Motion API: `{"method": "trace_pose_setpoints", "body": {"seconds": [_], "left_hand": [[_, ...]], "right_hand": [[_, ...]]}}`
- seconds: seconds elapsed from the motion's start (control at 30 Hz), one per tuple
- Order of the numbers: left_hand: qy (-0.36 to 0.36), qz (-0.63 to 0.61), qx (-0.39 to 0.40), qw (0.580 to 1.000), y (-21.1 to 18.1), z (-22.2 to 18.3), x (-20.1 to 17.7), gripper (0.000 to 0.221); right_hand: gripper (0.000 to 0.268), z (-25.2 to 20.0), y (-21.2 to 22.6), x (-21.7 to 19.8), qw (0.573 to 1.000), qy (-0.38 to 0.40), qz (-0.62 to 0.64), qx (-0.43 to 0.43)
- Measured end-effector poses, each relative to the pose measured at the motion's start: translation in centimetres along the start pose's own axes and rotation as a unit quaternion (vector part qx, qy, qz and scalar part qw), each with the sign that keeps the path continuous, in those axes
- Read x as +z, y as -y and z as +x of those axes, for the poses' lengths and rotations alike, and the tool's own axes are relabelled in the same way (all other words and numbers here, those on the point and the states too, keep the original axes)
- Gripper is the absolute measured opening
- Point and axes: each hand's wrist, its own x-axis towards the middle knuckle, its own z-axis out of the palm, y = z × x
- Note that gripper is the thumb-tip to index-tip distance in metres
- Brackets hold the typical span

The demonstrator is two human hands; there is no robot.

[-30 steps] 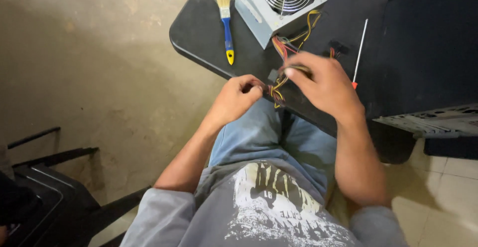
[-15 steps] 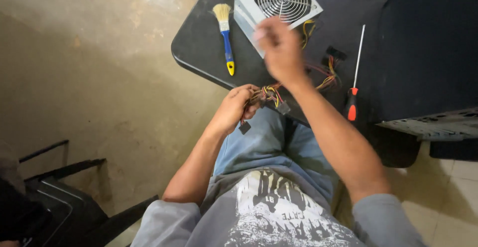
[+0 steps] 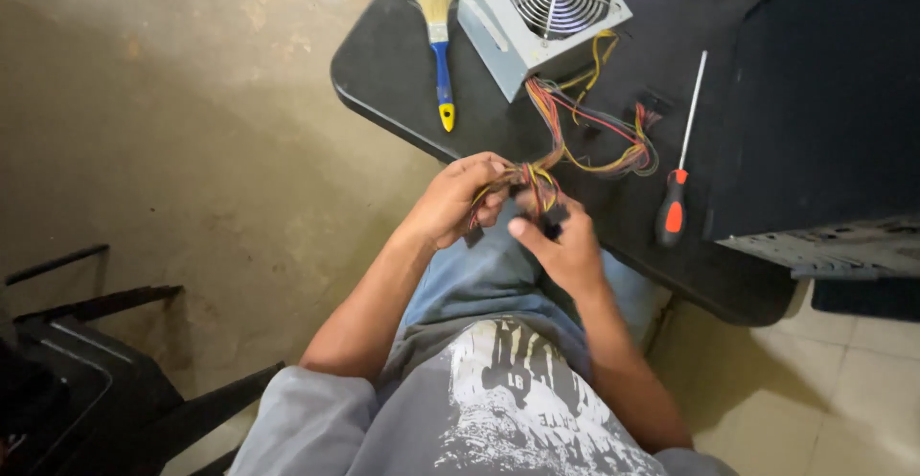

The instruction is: Disassembling a computer power supply unit by removing screws and organizing the internal wiring.

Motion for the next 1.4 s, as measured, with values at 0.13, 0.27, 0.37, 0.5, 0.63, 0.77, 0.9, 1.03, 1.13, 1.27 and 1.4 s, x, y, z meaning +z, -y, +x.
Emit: {"method": "trace_pose_setpoints", "body": {"seconds": [0.13, 0.27, 0.37, 0.5, 0.63, 0.77, 0.9, 1.03, 1.13, 1.27, 1.4], "left_hand": [[-0.027, 0.07, 0.042, 0.996, -1.8, -1.6, 1.5, 0.015], [-0.048, 0.166, 0.096, 0.98, -2.3, -2.4, 2.9, 0.018], [-0.055, 0.287, 0.135, 0.947, -2.6, -3.0, 3.2, 0.018], [-0.036, 0.346, 0.121, 0.93, -3.9, -4.2, 4.2, 0.014], [0.006, 0.427, 0.122, 0.896, -4.3, -4.3, 5.4, 0.012], [-0.006, 0.486, 0.128, 0.864, -4.3, -4.0, 5.6, 0.024], [-0.028, 0.513, 0.109, 0.851, -5.3, -5.2, 7.4, 0.029], [-0.031, 0.631, 0.054, 0.773, -5.8, -5.2, 8.1, 0.037], [-0.052, 0.638, 0.017, 0.768, -5.6, -4.2, 7.5, 0.033], [-0.06, 0.491, -0.023, 0.869, -3.6, -1.9, 4.2, 0.036], [-0.044, 0.179, -0.105, 0.977, -3.6, -2.0, 4.0, 0.026]], "right_hand": [[0.036, -2.2, 2.0, -2.6, 0.971, 0.095, -0.198, -0.095], [0.042, -4.9, 6.9, -5.3, 0.982, 0.134, -0.134, -0.015], [0.026, -3.1, 11.2, -8.3, 0.986, 0.103, -0.129, -0.022], [0.022, 4.2, 13.8, -9.4, 0.966, 0.075, -0.214, -0.12], [0.014, 13.9, 11.7, -3.5, 0.901, 0.105, -0.278, -0.315], [0.013, 17.0, 9.2, 3.2, 0.82, 0.298, -0.437, -0.218], [0.018, 18.6, 9.3, 3.0, 0.844, 0.418, -0.334, 0.001], [0.032, 18.4, 9.8, 1.9, 0.851, 0.446, -0.266, 0.082], [0.032, 18.4, 8.1, 1.3, 0.905, 0.354, -0.235, 0.022], [0.02, 14.4, 7.7, -1.8, 0.993, 0.078, -0.047, -0.068], [0.025, 6.8, 2.2, -3.1, 0.973, -0.16, 0.163, -0.011]]}}
